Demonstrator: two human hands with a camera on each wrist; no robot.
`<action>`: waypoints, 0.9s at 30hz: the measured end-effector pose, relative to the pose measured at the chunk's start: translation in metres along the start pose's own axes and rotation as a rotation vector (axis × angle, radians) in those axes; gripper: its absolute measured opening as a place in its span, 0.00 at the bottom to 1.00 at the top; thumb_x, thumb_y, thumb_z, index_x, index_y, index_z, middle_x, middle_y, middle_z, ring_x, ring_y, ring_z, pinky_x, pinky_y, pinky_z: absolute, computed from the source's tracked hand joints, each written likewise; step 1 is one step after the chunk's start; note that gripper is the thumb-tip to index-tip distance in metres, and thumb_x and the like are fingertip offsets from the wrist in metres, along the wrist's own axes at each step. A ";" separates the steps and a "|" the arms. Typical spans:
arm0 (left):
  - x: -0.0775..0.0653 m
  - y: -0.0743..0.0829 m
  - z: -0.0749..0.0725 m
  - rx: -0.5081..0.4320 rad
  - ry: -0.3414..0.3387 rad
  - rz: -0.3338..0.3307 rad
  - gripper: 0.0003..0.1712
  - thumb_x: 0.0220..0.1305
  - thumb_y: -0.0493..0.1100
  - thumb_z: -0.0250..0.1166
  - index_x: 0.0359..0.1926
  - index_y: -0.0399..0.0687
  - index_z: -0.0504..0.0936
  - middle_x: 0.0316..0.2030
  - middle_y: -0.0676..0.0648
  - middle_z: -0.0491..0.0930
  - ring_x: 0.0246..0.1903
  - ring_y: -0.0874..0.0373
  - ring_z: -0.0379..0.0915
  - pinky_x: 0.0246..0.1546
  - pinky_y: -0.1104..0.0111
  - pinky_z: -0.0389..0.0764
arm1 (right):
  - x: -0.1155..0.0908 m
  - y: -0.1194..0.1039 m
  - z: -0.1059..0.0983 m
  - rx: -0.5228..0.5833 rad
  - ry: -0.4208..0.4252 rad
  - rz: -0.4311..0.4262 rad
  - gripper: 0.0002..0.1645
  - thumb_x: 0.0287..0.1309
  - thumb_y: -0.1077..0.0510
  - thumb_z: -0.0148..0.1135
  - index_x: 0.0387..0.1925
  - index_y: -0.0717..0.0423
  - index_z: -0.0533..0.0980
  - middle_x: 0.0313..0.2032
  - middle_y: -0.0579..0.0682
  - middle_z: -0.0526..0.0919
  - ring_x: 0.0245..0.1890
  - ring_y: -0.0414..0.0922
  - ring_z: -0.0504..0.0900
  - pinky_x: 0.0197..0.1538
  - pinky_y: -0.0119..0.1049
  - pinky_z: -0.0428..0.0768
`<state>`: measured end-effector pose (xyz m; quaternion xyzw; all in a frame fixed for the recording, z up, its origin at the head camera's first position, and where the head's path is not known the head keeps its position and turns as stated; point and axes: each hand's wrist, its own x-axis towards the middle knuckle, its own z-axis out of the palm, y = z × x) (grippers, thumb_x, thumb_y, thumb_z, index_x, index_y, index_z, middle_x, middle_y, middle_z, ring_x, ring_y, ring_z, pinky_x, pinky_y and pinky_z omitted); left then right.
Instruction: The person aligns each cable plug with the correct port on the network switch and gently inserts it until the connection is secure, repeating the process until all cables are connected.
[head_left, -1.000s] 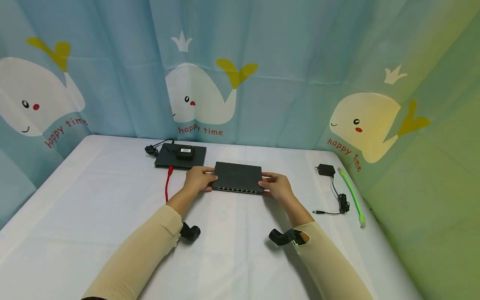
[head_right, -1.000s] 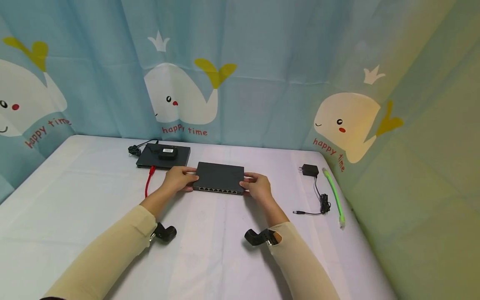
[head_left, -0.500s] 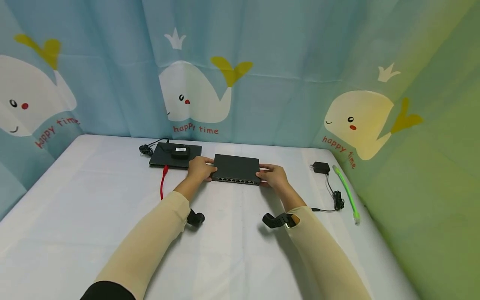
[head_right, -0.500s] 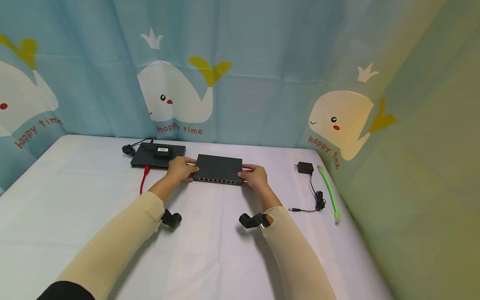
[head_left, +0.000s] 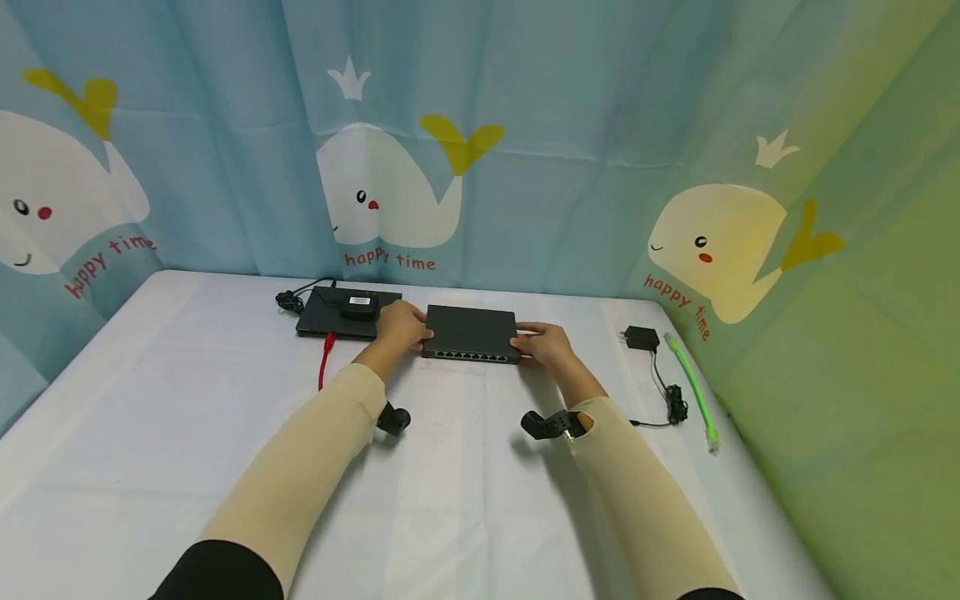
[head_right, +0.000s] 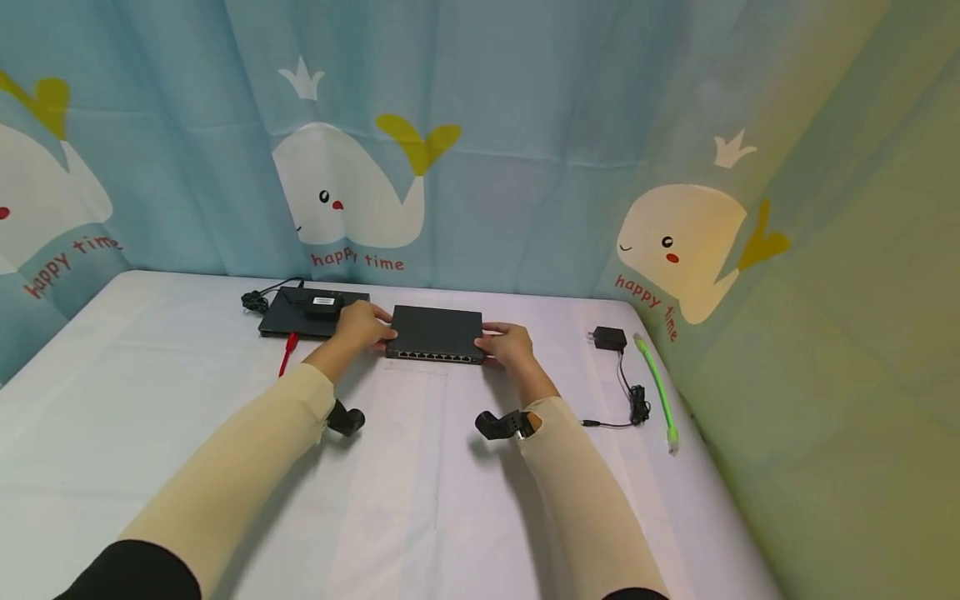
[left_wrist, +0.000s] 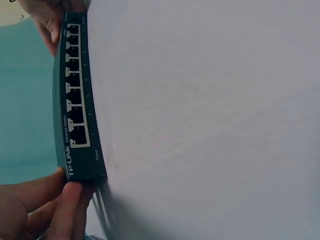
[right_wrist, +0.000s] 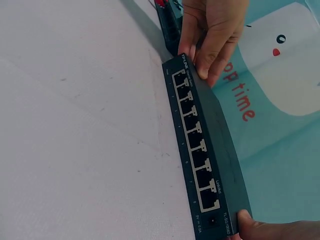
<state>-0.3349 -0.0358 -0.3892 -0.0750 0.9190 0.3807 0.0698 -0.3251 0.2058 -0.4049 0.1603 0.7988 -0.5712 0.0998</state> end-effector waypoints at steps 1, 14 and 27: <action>0.001 0.002 0.000 0.013 0.002 -0.001 0.19 0.60 0.41 0.72 0.53 0.44 0.85 0.50 0.40 0.83 0.12 0.69 0.70 0.19 0.82 0.77 | 0.001 -0.001 0.000 0.002 0.001 0.000 0.29 0.64 0.64 0.63 0.66 0.56 0.72 0.60 0.60 0.77 0.44 0.42 0.82 0.41 0.32 0.86; 0.026 0.006 -0.006 -0.151 -0.136 -0.125 0.22 0.62 0.34 0.68 0.58 0.41 0.80 0.60 0.34 0.70 0.15 0.64 0.72 0.23 0.77 0.83 | 0.013 -0.006 0.000 0.019 -0.012 0.021 0.30 0.63 0.64 0.64 0.66 0.54 0.72 0.61 0.59 0.77 0.42 0.43 0.83 0.39 0.30 0.86; 0.027 0.009 -0.008 -0.180 -0.152 -0.169 0.24 0.61 0.32 0.68 0.59 0.42 0.80 0.61 0.34 0.70 0.17 0.63 0.73 0.23 0.77 0.83 | 0.015 -0.008 0.001 0.004 -0.009 0.044 0.30 0.64 0.63 0.63 0.67 0.53 0.71 0.60 0.60 0.77 0.52 0.49 0.82 0.50 0.38 0.86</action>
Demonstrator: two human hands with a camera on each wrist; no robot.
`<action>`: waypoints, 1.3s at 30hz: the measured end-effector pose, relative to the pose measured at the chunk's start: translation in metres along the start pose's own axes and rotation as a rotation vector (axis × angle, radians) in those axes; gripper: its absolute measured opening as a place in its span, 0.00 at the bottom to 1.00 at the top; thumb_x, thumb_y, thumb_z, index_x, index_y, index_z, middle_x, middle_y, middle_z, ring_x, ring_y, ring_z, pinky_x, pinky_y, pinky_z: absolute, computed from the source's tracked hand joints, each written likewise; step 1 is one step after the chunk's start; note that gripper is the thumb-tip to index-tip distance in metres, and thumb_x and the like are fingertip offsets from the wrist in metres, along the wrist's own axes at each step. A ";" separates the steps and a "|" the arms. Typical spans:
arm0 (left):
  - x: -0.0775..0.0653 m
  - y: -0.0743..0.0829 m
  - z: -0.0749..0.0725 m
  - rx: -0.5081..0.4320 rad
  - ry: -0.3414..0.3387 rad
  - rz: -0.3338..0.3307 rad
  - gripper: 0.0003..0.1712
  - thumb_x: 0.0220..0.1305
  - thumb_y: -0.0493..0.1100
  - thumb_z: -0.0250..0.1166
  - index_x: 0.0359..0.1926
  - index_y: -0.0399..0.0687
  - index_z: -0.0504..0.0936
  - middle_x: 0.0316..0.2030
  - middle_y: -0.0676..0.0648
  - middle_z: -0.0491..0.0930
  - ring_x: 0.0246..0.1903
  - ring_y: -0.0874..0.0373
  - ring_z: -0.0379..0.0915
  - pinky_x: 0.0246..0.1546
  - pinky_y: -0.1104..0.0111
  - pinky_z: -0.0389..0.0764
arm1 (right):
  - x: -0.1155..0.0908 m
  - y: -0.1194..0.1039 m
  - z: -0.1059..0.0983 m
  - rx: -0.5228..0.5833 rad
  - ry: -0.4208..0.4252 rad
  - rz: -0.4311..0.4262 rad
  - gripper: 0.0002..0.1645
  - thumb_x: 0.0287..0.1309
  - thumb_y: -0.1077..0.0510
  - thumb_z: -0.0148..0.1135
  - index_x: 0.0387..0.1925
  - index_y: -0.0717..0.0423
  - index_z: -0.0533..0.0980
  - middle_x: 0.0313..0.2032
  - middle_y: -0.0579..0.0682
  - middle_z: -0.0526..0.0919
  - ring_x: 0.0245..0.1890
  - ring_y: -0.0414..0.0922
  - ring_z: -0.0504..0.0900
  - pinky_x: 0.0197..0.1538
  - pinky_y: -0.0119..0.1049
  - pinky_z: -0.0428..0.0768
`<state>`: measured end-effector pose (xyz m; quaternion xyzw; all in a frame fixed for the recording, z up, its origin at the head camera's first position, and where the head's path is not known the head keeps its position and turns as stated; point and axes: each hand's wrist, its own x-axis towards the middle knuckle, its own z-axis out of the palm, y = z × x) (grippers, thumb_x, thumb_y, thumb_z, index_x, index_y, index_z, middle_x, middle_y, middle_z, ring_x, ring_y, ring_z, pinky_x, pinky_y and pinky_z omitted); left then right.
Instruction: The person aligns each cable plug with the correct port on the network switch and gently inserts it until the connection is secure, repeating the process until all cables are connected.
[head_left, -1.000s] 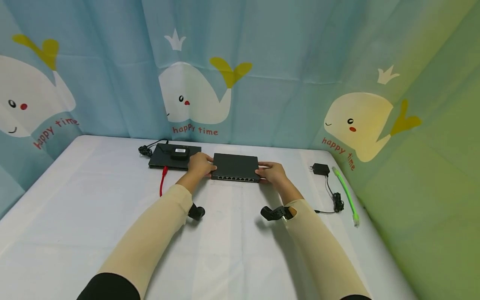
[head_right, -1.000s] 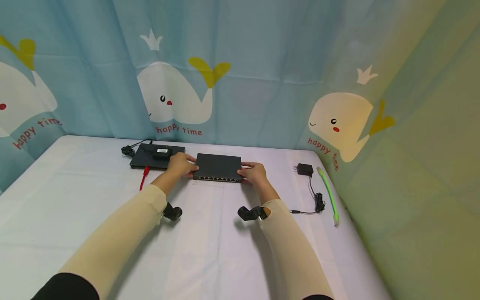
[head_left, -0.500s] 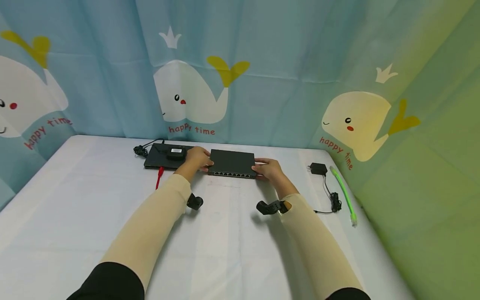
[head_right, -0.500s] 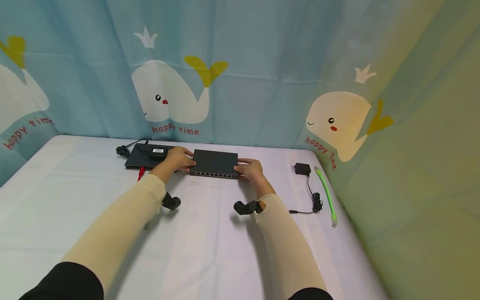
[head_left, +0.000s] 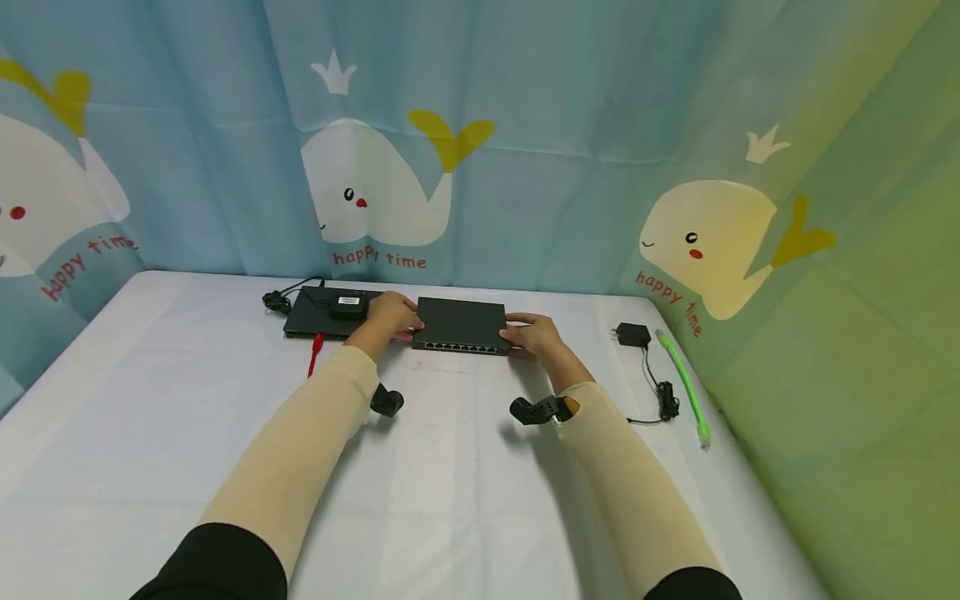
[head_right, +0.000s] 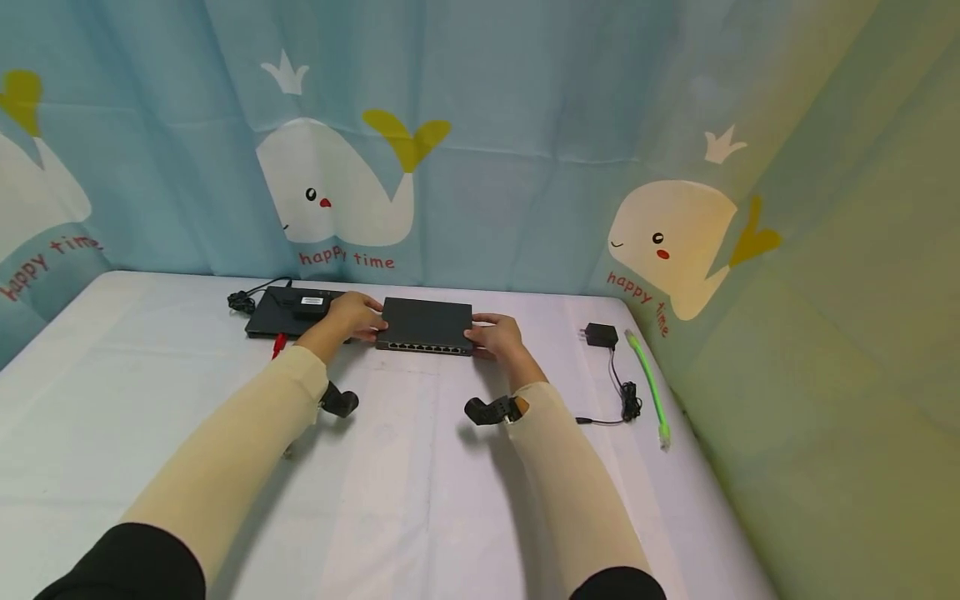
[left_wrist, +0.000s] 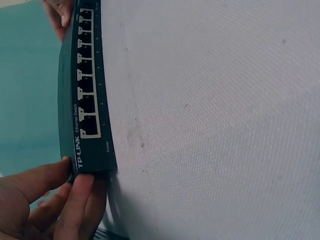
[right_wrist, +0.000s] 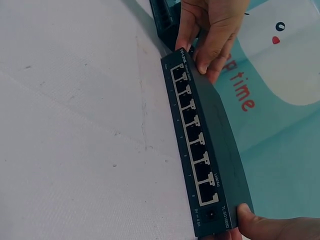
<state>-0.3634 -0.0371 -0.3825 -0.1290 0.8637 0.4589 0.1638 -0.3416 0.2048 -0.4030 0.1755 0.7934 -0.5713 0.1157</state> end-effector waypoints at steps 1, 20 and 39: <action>0.000 -0.001 0.000 -0.002 0.001 0.003 0.24 0.61 0.32 0.68 0.59 0.42 0.80 0.61 0.34 0.70 0.16 0.63 0.73 0.23 0.77 0.83 | 0.000 0.000 0.000 0.003 -0.001 -0.001 0.30 0.64 0.63 0.63 0.67 0.53 0.71 0.60 0.60 0.77 0.53 0.49 0.82 0.51 0.38 0.86; -0.004 -0.007 -0.009 -0.024 -0.005 0.026 0.26 0.60 0.34 0.71 0.60 0.44 0.80 0.58 0.34 0.73 0.12 0.66 0.73 0.27 0.75 0.85 | -0.005 -0.001 0.005 0.039 0.009 -0.038 0.30 0.63 0.66 0.64 0.66 0.55 0.72 0.60 0.59 0.77 0.54 0.51 0.81 0.54 0.42 0.84; 0.004 -0.012 -0.011 -0.041 -0.009 0.031 0.26 0.59 0.34 0.71 0.59 0.44 0.81 0.58 0.34 0.73 0.12 0.64 0.74 0.29 0.72 0.87 | -0.003 0.000 0.007 0.045 0.011 -0.034 0.29 0.63 0.66 0.64 0.66 0.54 0.73 0.59 0.57 0.78 0.52 0.48 0.82 0.54 0.42 0.84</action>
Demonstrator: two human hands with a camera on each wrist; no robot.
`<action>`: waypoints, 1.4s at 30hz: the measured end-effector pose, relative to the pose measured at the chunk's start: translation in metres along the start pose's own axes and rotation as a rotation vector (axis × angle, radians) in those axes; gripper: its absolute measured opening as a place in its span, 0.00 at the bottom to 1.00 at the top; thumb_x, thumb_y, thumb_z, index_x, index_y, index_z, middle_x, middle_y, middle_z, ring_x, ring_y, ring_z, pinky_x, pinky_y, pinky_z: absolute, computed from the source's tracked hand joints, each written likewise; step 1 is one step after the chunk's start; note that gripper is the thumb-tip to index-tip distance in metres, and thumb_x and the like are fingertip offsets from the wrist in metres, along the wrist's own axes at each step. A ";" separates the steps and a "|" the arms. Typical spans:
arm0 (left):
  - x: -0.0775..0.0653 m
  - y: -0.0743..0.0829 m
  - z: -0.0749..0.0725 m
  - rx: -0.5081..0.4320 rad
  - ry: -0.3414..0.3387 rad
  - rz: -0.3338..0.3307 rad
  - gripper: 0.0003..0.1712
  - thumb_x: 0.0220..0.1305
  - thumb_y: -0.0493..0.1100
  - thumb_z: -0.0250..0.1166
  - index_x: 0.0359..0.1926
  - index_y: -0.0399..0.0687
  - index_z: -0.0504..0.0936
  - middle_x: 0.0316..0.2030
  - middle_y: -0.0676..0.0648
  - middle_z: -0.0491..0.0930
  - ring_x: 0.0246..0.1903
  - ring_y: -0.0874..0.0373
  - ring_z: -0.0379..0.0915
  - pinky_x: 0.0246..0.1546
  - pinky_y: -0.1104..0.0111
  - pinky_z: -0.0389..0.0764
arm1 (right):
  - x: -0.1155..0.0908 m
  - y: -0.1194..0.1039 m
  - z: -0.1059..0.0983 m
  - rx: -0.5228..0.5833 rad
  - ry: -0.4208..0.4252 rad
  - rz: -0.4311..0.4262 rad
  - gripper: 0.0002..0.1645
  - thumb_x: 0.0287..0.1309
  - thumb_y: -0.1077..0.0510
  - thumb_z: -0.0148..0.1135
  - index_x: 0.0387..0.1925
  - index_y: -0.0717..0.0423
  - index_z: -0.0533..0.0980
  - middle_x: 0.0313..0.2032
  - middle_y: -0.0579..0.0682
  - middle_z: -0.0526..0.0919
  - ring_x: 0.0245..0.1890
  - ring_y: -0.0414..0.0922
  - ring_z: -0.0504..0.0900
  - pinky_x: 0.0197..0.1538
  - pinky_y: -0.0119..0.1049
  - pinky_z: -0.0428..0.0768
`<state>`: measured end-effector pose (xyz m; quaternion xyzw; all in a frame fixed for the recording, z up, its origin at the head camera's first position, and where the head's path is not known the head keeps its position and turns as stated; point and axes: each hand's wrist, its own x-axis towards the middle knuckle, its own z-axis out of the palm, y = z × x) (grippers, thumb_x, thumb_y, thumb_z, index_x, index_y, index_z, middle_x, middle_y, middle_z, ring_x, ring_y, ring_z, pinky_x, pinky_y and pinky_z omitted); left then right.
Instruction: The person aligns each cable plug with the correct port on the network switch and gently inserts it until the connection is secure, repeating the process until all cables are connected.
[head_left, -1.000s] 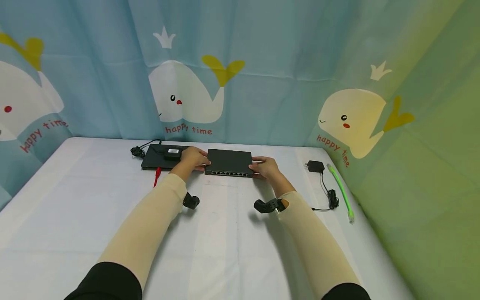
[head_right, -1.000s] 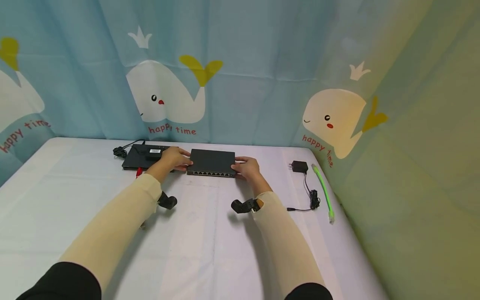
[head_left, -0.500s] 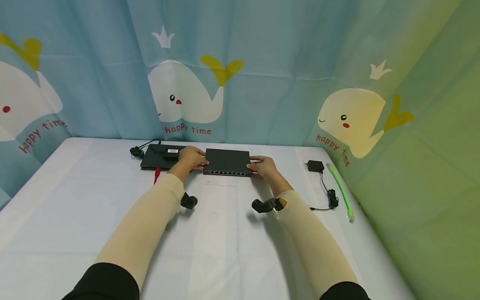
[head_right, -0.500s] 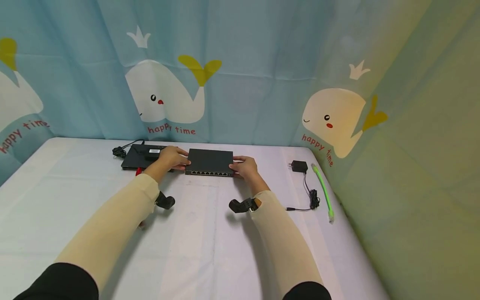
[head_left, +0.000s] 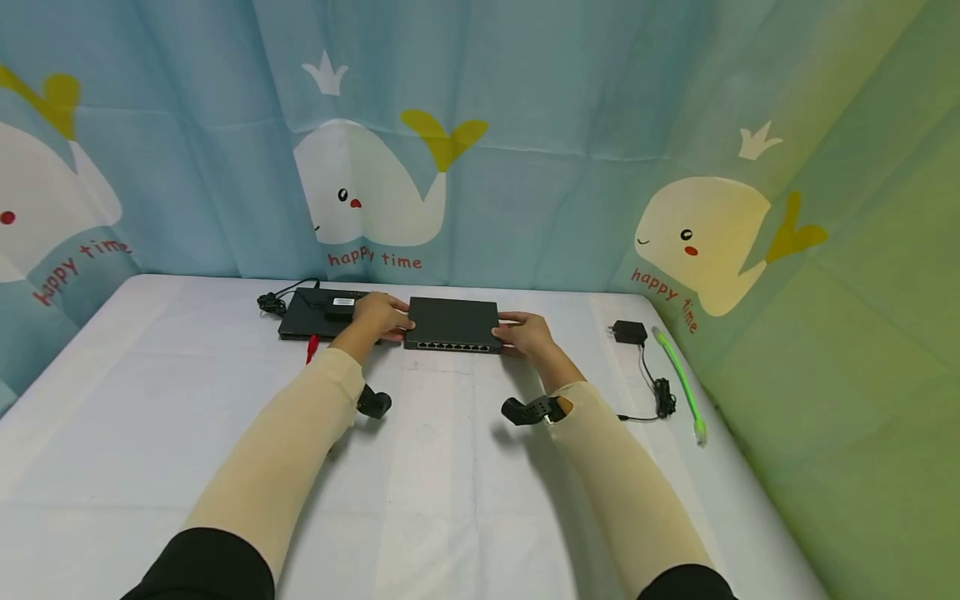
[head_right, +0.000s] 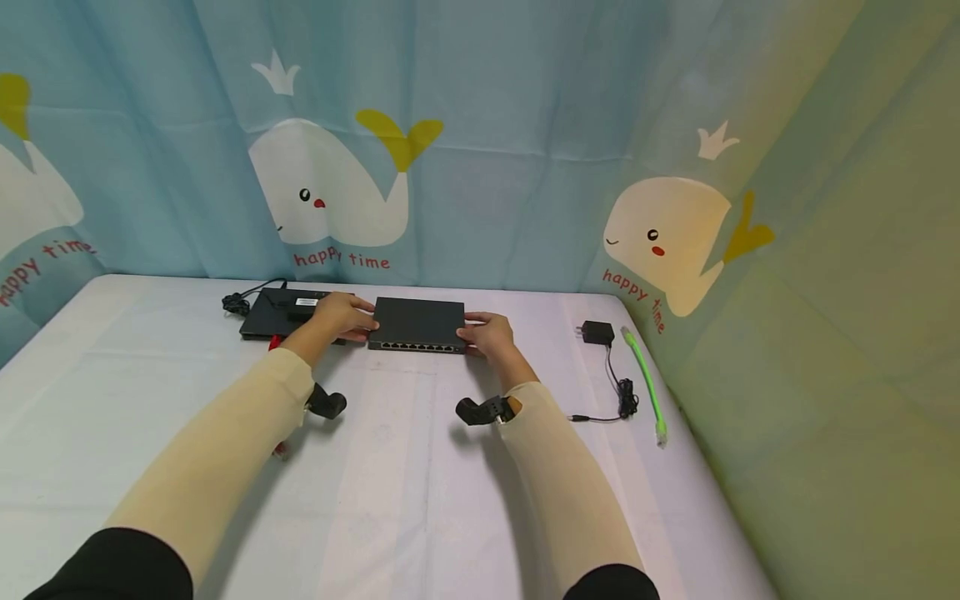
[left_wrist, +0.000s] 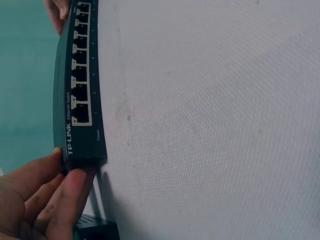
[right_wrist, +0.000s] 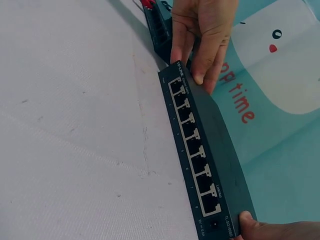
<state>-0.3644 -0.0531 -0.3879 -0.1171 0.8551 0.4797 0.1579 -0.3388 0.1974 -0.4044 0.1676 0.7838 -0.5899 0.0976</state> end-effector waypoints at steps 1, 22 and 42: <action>0.000 0.000 0.000 -0.004 0.001 0.000 0.25 0.59 0.34 0.71 0.59 0.44 0.81 0.58 0.34 0.74 0.12 0.64 0.74 0.31 0.71 0.87 | 0.000 0.000 0.000 0.002 -0.002 -0.002 0.29 0.63 0.66 0.64 0.66 0.54 0.73 0.59 0.57 0.78 0.51 0.47 0.82 0.55 0.42 0.84; -0.004 -0.008 -0.011 -0.016 -0.009 -0.005 0.26 0.61 0.34 0.69 0.62 0.45 0.79 0.56 0.34 0.76 0.13 0.64 0.75 0.38 0.68 0.88 | 0.003 0.000 0.011 0.028 -0.019 0.017 0.30 0.62 0.66 0.65 0.65 0.55 0.73 0.60 0.58 0.78 0.50 0.48 0.82 0.54 0.42 0.84; -0.007 -0.010 -0.013 0.051 0.075 0.035 0.22 0.65 0.40 0.67 0.60 0.44 0.80 0.56 0.38 0.79 0.30 0.55 0.85 0.32 0.72 0.87 | -0.001 -0.002 0.021 0.042 -0.031 0.017 0.28 0.64 0.65 0.63 0.66 0.54 0.72 0.59 0.57 0.79 0.56 0.49 0.81 0.56 0.42 0.83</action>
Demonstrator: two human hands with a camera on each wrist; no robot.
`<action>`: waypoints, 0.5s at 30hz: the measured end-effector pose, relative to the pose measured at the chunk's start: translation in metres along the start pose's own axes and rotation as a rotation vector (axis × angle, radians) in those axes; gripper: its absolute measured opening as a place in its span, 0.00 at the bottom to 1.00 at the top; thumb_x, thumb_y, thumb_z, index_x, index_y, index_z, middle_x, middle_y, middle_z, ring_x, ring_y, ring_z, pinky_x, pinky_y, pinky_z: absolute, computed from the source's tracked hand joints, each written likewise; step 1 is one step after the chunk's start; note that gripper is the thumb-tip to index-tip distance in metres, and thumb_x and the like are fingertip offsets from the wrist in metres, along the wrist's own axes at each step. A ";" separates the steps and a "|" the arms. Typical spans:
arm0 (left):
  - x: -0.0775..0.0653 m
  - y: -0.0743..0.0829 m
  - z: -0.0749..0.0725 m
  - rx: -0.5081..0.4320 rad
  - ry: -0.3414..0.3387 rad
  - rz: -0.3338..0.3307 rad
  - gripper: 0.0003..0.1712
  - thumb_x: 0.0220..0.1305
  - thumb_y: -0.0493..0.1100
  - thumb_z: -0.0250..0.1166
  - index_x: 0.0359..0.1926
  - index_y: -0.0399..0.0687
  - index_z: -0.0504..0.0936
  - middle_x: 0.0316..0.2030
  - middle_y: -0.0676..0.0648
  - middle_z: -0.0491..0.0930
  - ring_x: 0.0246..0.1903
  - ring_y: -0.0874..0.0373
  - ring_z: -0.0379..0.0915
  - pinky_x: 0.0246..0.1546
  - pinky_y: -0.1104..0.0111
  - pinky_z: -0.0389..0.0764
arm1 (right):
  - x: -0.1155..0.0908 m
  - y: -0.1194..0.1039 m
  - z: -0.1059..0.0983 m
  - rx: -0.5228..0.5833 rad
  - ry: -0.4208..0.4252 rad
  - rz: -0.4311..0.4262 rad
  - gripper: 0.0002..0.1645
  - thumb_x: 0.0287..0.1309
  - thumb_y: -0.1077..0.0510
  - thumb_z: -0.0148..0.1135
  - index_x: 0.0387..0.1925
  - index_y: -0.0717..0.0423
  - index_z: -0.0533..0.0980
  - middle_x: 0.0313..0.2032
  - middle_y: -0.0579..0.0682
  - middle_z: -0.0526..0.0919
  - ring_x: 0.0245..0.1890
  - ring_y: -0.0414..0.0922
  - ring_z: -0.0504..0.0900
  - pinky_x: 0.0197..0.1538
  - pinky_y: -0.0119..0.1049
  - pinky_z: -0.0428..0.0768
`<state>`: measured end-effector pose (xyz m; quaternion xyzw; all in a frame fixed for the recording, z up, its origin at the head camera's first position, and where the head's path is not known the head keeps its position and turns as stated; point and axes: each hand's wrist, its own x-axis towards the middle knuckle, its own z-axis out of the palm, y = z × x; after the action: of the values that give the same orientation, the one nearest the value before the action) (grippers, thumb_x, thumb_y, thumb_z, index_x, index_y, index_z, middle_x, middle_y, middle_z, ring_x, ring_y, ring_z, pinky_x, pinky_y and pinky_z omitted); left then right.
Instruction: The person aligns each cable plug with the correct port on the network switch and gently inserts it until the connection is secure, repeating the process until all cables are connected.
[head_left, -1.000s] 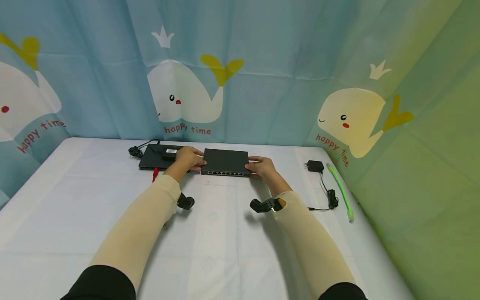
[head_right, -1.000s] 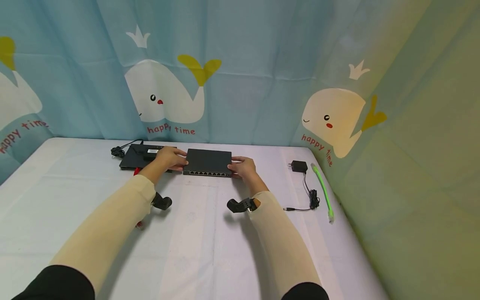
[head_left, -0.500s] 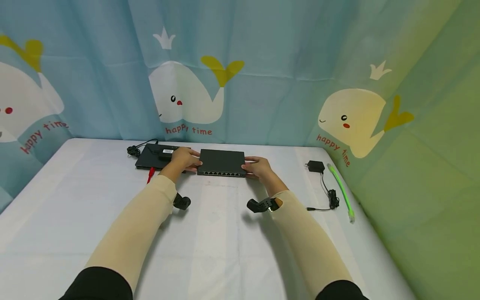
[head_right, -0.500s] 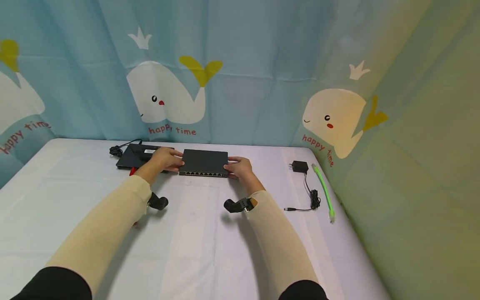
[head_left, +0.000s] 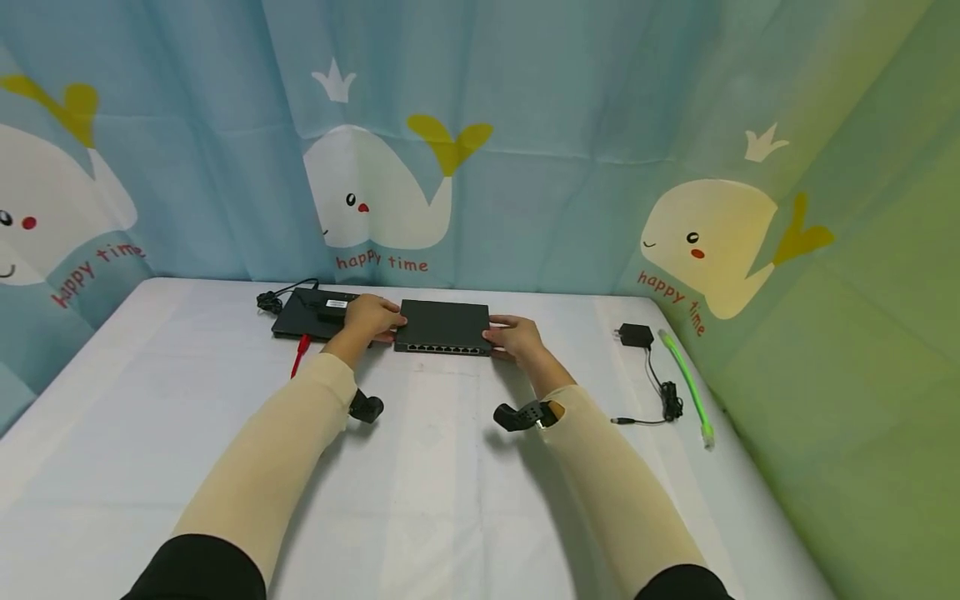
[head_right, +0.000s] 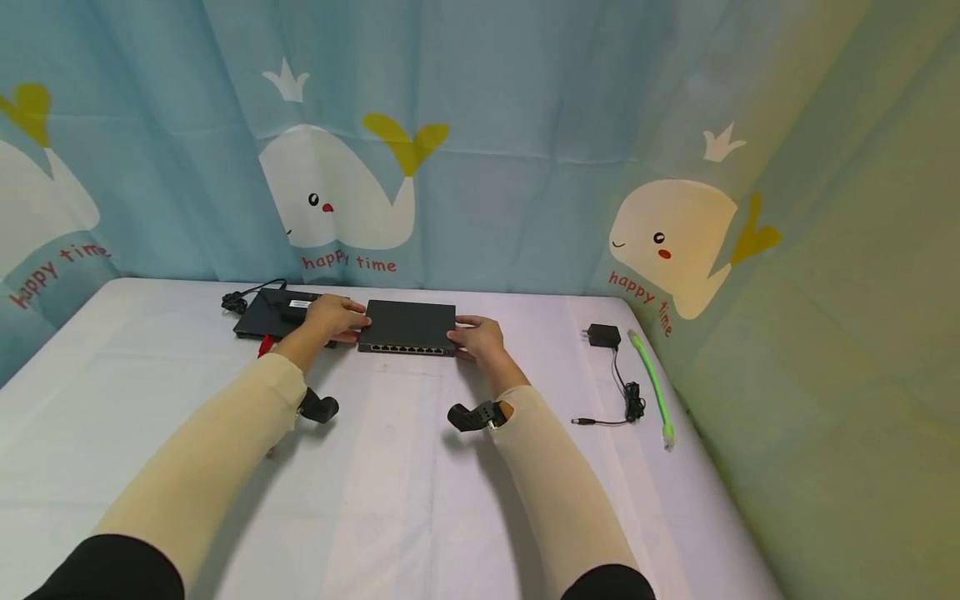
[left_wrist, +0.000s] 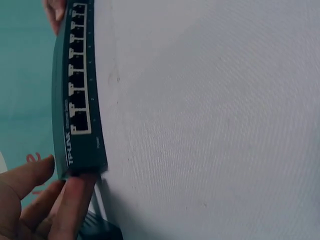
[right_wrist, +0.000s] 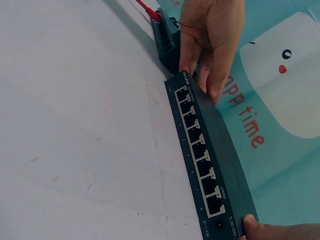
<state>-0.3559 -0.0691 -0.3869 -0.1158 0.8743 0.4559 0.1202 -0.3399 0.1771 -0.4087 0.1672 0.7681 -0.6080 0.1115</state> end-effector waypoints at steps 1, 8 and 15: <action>-0.001 0.001 0.001 0.031 0.014 0.014 0.22 0.65 0.40 0.68 0.60 0.44 0.81 0.57 0.38 0.78 0.33 0.54 0.85 0.31 0.72 0.87 | 0.000 0.001 0.000 0.002 0.002 -0.003 0.28 0.64 0.65 0.63 0.66 0.54 0.73 0.59 0.57 0.79 0.56 0.49 0.81 0.56 0.42 0.83; -0.008 0.005 0.006 0.121 0.067 0.049 0.22 0.63 0.39 0.69 0.58 0.43 0.82 0.58 0.37 0.76 0.37 0.52 0.85 0.31 0.72 0.86 | -0.003 0.003 -0.003 -0.001 -0.012 -0.020 0.27 0.66 0.65 0.61 0.66 0.54 0.73 0.58 0.58 0.79 0.52 0.48 0.82 0.52 0.39 0.85; -0.009 0.005 0.007 0.085 0.055 0.038 0.21 0.63 0.38 0.69 0.58 0.42 0.81 0.58 0.37 0.75 0.38 0.51 0.84 0.33 0.71 0.87 | -0.020 -0.005 -0.029 -0.109 -0.054 -0.131 0.28 0.67 0.63 0.60 0.66 0.63 0.70 0.59 0.65 0.77 0.54 0.55 0.81 0.56 0.43 0.83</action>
<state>-0.3485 -0.0594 -0.3843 -0.1065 0.8979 0.4171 0.0920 -0.3224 0.2015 -0.3903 0.0938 0.8060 -0.5756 0.1012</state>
